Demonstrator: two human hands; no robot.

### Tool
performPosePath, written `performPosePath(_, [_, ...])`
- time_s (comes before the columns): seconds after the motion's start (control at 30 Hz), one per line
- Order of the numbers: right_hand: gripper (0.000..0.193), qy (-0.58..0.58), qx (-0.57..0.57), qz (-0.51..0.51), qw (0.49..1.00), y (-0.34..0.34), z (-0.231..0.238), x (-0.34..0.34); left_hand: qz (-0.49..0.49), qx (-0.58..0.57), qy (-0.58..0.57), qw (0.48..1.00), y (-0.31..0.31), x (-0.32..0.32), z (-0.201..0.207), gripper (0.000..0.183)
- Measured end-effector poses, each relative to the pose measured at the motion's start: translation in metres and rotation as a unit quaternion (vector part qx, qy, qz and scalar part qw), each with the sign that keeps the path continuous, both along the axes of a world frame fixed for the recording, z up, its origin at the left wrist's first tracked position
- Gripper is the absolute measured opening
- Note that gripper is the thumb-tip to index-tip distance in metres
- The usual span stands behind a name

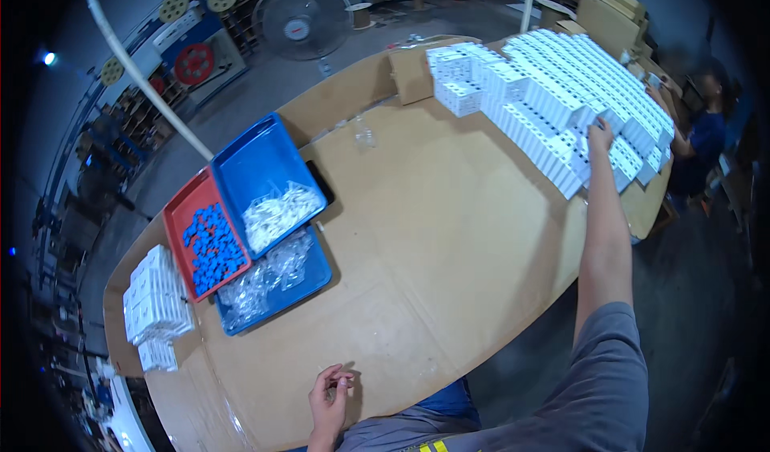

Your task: Assembling small plastic components onto a base plate and placing them into white product boxes at a factory workstation.

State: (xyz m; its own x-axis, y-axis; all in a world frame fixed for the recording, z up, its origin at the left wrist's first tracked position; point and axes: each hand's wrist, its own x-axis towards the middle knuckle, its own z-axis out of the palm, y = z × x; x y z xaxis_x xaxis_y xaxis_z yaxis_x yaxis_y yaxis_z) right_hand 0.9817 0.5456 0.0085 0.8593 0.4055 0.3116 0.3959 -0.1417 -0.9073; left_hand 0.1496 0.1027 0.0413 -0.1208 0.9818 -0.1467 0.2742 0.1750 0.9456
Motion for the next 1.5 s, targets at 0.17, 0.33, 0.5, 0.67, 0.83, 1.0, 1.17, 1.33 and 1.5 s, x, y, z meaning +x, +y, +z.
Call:
performPosePath(0.17, [0.062, 0.009, 0.055, 0.144, 0.988, -0.022, -0.023, 0.083, -0.041, 0.035, -0.003, 0.999, -0.006, -0.007, -0.006, 0.032])
performPosePath(0.33, [0.060, 0.100, 0.052, 0.218, 0.970, -0.018, -0.049, 0.066, -0.013, 0.037, 0.027, 0.999, -0.013, -0.014, 0.015, 0.032])
performPosePath(0.5, [0.051, -0.018, -0.070, 0.128, 0.989, -0.051, -0.006, 0.006, -0.028, 0.079, 0.020, 0.996, -0.035, -0.028, 0.005, 0.032])
performPosePath(0.67, [0.037, -0.001, -0.034, 0.379, 0.925, -0.121, 0.027, -0.206, 0.035, 0.090, 0.031, 0.995, -0.046, -0.057, 0.011, 0.031])
performPosePath(0.83, [0.020, -0.129, -0.158, 0.543, 0.815, -0.281, 0.068, -0.480, 0.103, 0.117, 0.070, 0.985, -0.040, -0.119, 0.008, 0.030])
performPosePath(1.0, [0.017, -0.096, -0.180, 0.700, 0.684, -0.360, 0.065, -0.636, 0.167, 0.139, 0.194, 0.957, -0.031, -0.224, -0.023, 0.026])
performPosePath(1.17, [0.021, -0.081, -0.206, 0.811, 0.541, -0.374, 0.092, -0.738, 0.250, 0.166, 0.266, 0.916, -0.031, -0.338, -0.046, 0.021])
performPosePath(1.33, [0.024, -0.111, -0.180, 0.893, 0.397, -0.331, 0.139, -0.821, 0.298, 0.209, 0.404, 0.839, -0.036, -0.427, -0.050, 0.016])
performPosePath(1.5, [0.023, -0.155, -0.115, 0.899, 0.393, -0.260, 0.187, -0.939, 0.354, 0.199, 0.405, 0.820, -0.046, -0.462, -0.055, 0.012])
